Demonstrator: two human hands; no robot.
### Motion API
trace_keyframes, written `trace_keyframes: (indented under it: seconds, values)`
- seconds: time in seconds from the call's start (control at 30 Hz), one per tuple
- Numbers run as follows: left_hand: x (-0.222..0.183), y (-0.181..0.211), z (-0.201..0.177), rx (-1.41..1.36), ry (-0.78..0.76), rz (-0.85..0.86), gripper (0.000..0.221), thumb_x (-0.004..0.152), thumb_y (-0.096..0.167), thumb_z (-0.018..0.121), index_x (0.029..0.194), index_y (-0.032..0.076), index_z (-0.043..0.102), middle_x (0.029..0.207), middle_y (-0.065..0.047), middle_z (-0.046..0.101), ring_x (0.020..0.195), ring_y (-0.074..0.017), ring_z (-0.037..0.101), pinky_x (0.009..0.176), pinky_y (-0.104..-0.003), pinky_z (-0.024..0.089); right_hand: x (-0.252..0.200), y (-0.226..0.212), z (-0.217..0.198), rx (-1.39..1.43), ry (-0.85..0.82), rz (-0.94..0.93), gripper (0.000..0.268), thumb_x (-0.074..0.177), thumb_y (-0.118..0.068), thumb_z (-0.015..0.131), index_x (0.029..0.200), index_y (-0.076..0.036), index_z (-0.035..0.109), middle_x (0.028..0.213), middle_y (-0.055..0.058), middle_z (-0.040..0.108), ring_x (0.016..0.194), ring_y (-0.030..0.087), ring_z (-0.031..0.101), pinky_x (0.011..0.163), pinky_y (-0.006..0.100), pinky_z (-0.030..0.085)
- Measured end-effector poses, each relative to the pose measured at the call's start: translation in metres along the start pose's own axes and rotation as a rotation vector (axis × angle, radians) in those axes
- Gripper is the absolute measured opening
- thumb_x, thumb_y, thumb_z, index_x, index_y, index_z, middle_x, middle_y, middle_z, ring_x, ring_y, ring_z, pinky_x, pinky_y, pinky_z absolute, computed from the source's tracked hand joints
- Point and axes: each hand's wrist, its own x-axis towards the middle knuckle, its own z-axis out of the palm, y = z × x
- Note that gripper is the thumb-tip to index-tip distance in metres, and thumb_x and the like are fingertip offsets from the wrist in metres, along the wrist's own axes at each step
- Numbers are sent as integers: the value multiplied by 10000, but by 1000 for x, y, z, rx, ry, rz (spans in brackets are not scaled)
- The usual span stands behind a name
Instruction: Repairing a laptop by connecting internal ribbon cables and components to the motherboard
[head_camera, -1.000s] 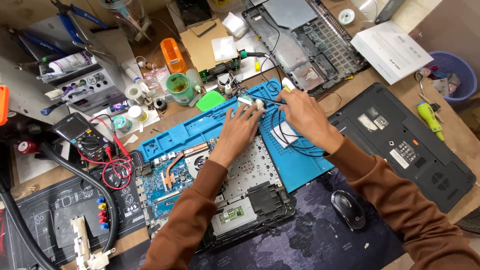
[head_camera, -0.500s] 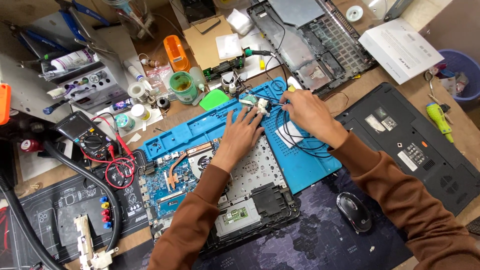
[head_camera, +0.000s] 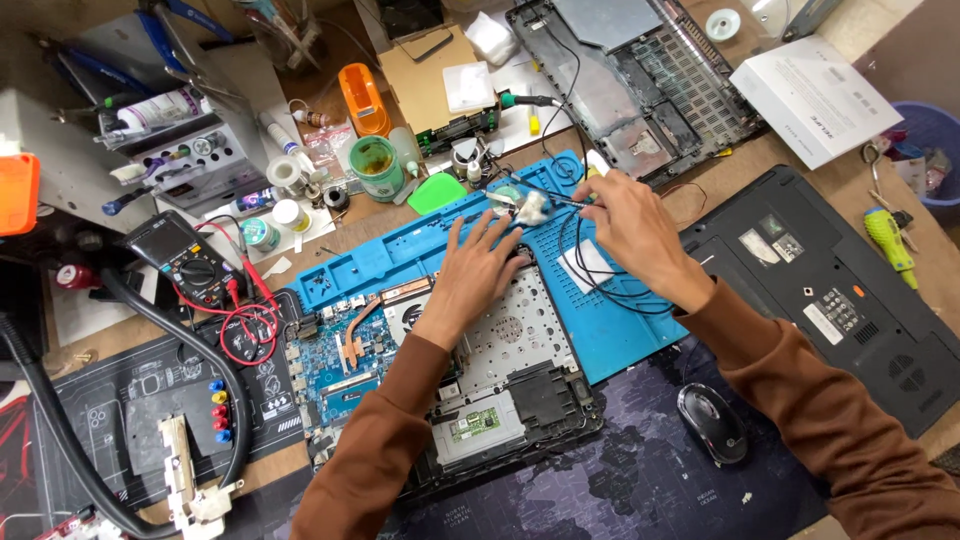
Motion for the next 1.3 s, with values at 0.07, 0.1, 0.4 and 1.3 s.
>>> trace_keyframes:
  seconds: [0.07, 0.1, 0.4, 1.3]
  values:
    - [-7, -4, -6, -3, 19, -12, 391, 1051, 387, 554, 1356, 164, 656, 1426, -111, 615, 1429, -314, 472, 1195, -602, 244, -5, -9, -8, 18, 22, -5, 149, 939, -88, 666, 1075, -142, 692, 837, 125, 604, 872, 415, 669, 749, 538, 545]
    - [-10, -6, -9, -6, 40, -17, 377, 1042, 375, 576, 1341, 165, 667, 1410, -113, 626, 1421, -315, 482, 1193, -596, 254, -7, -14, -12, 33, 51, -8, 152, 948, -89, 665, 1086, -144, 695, 835, 123, 592, 876, 407, 666, 754, 526, 540]
    - [-40, 16, -88, -884, 178, -283, 313, 1024, 234, 657, 1314, 120, 681, 1160, -135, 749, 1157, -328, 699, 1018, -489, 508, -16, -56, -39, 578, -120, -29, 217, 902, 49, 674, 1107, -10, 714, 799, 135, 662, 612, 147, 657, 565, 287, 561]
    - [-174, 28, -142, -1307, 531, -626, 350, 902, -30, 702, 1252, -27, 705, 1001, -223, 790, 974, -294, 779, 950, -419, 572, -53, -170, 11, 661, -493, -106, 227, 882, -78, 733, 1108, -86, 754, 818, 97, 685, 603, 165, 669, 564, 286, 550]
